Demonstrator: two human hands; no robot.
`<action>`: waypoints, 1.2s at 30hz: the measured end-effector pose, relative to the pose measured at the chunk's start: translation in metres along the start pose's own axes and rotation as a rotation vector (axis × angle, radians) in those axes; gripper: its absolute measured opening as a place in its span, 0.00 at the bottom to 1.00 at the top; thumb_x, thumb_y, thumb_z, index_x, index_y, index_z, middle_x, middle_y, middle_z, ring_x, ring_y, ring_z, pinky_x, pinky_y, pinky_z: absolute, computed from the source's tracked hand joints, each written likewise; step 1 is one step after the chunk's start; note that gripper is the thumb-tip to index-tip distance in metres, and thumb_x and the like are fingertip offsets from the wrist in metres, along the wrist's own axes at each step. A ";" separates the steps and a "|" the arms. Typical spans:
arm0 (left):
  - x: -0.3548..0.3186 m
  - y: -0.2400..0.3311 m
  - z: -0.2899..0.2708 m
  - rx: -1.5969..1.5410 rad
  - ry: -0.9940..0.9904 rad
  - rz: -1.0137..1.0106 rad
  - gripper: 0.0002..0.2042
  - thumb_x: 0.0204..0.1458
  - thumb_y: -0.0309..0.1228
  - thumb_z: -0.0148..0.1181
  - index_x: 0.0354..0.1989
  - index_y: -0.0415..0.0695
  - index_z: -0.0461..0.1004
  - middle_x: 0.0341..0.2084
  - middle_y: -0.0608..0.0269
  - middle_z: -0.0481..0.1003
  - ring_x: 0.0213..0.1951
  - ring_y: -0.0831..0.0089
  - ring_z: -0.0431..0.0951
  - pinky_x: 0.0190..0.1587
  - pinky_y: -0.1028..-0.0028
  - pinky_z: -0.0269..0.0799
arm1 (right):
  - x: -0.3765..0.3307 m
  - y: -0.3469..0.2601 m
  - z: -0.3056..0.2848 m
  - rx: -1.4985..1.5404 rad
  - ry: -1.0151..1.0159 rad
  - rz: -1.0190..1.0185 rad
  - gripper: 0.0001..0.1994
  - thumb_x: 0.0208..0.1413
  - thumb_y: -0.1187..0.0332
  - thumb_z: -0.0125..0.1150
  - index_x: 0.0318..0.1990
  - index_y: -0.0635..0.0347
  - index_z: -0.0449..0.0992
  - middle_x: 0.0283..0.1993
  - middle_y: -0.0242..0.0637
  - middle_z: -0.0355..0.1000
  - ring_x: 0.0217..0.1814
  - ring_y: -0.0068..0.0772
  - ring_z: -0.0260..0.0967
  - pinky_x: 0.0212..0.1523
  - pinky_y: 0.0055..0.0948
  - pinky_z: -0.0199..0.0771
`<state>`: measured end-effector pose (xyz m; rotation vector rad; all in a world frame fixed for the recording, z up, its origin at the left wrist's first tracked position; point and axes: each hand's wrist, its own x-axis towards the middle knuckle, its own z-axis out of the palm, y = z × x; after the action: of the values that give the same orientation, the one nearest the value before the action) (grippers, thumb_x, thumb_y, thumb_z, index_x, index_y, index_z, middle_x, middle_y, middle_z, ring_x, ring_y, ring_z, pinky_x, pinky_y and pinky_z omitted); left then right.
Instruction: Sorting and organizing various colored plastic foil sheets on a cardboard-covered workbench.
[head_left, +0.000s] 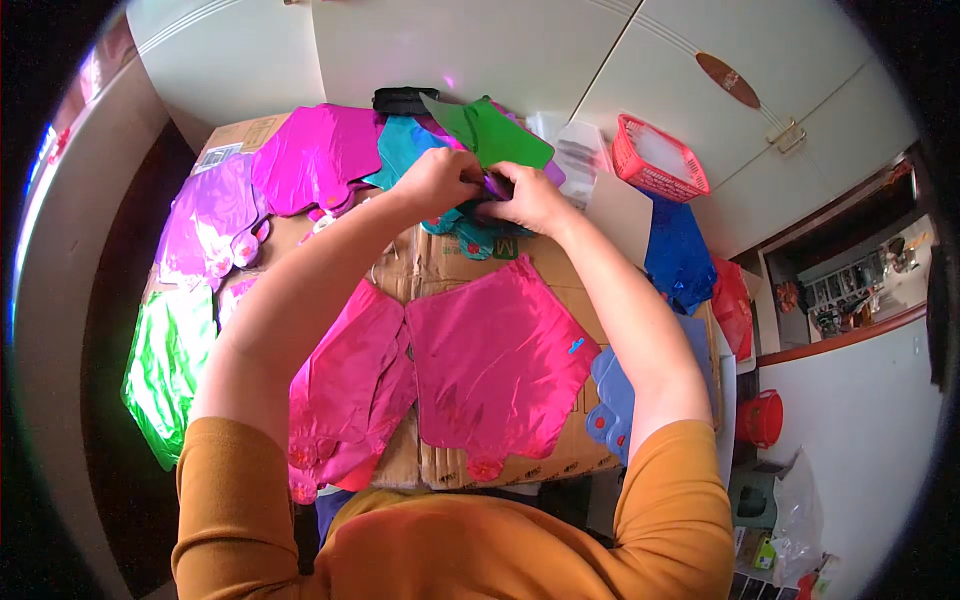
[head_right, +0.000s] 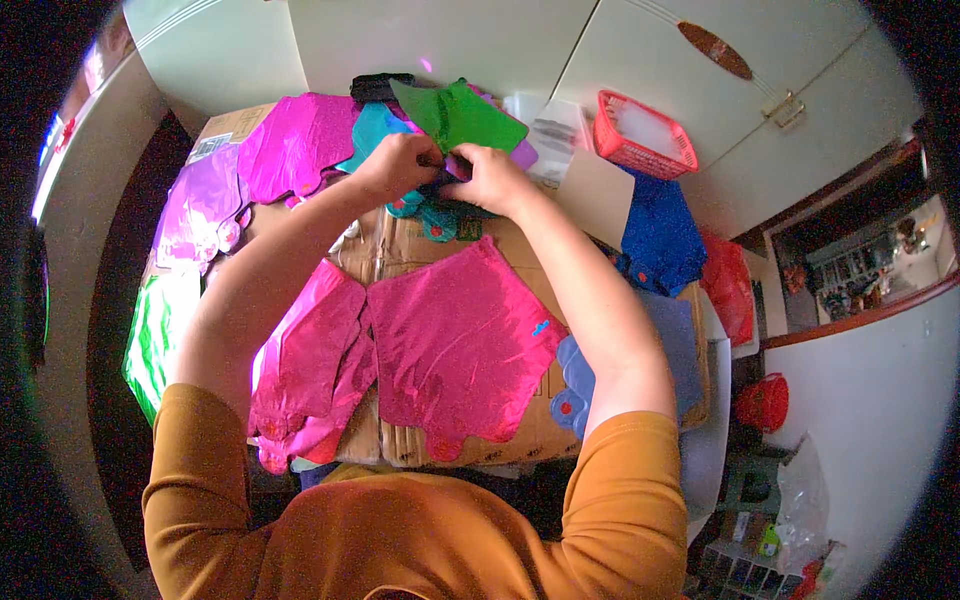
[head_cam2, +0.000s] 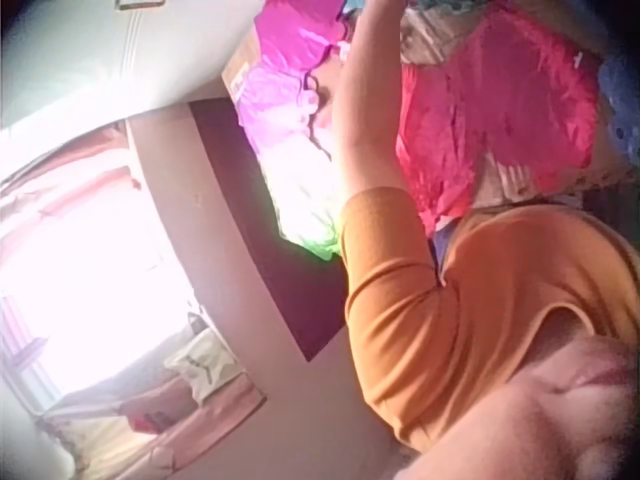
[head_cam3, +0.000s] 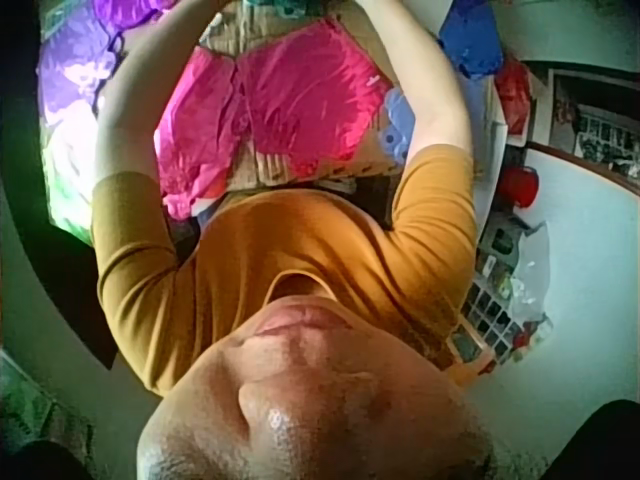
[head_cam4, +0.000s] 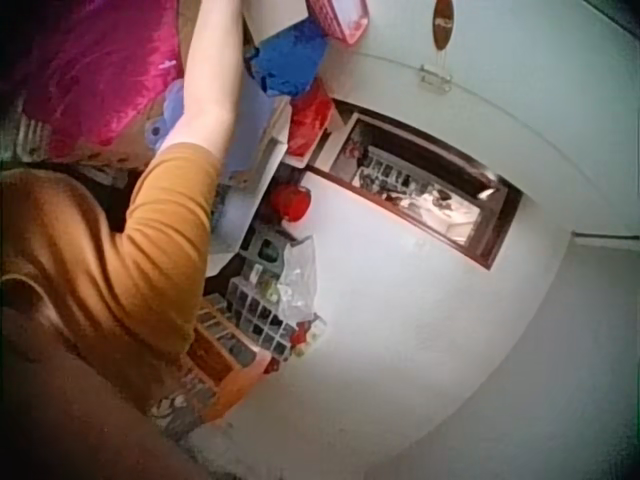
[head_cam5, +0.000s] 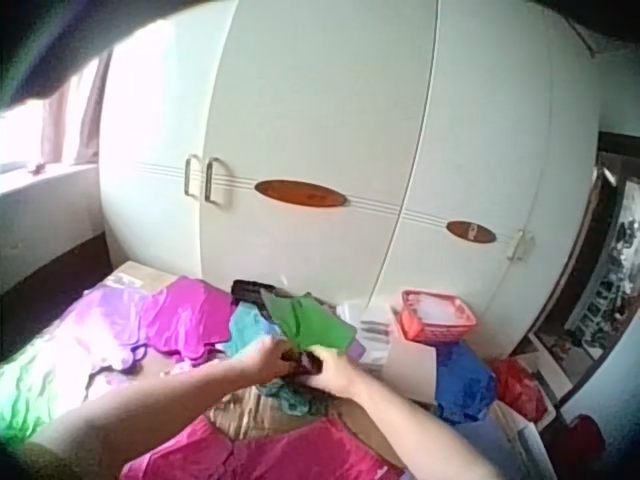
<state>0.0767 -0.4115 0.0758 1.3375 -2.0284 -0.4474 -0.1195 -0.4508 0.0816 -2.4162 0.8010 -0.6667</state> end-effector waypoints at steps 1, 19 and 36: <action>-0.001 -0.001 0.002 0.066 0.081 0.092 0.10 0.42 0.25 0.63 0.34 0.39 0.77 0.27 0.57 0.77 0.31 0.60 0.78 0.39 0.64 0.74 | 0.002 0.000 0.004 -0.035 0.020 0.027 0.24 0.42 0.70 0.71 0.50 0.61 0.74 0.46 0.42 0.76 0.48 0.35 0.74 0.48 0.32 0.73; -0.031 0.030 -0.002 0.876 -0.279 -0.153 0.38 0.50 0.68 0.45 0.58 0.50 0.70 0.45 0.56 0.73 0.54 0.63 0.71 0.58 0.61 0.53 | 0.075 0.069 -0.054 0.304 0.464 0.341 0.13 0.38 0.67 0.70 0.33 0.65 0.81 0.27 0.39 0.77 0.28 0.31 0.74 0.32 0.34 0.73; -0.025 0.033 -0.009 0.796 -0.038 -0.152 0.38 0.49 0.68 0.48 0.59 0.50 0.69 0.50 0.52 0.69 0.55 0.53 0.66 0.56 0.55 0.56 | -0.112 0.091 -0.406 -0.317 0.502 0.865 0.14 0.47 0.67 0.64 0.39 0.66 0.78 0.33 0.43 0.78 0.34 0.39 0.76 0.39 0.38 0.74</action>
<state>0.0668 -0.3740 0.0937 1.9508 -2.2370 0.3273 -0.4721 -0.5648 0.3012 -1.8381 2.1085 -0.8096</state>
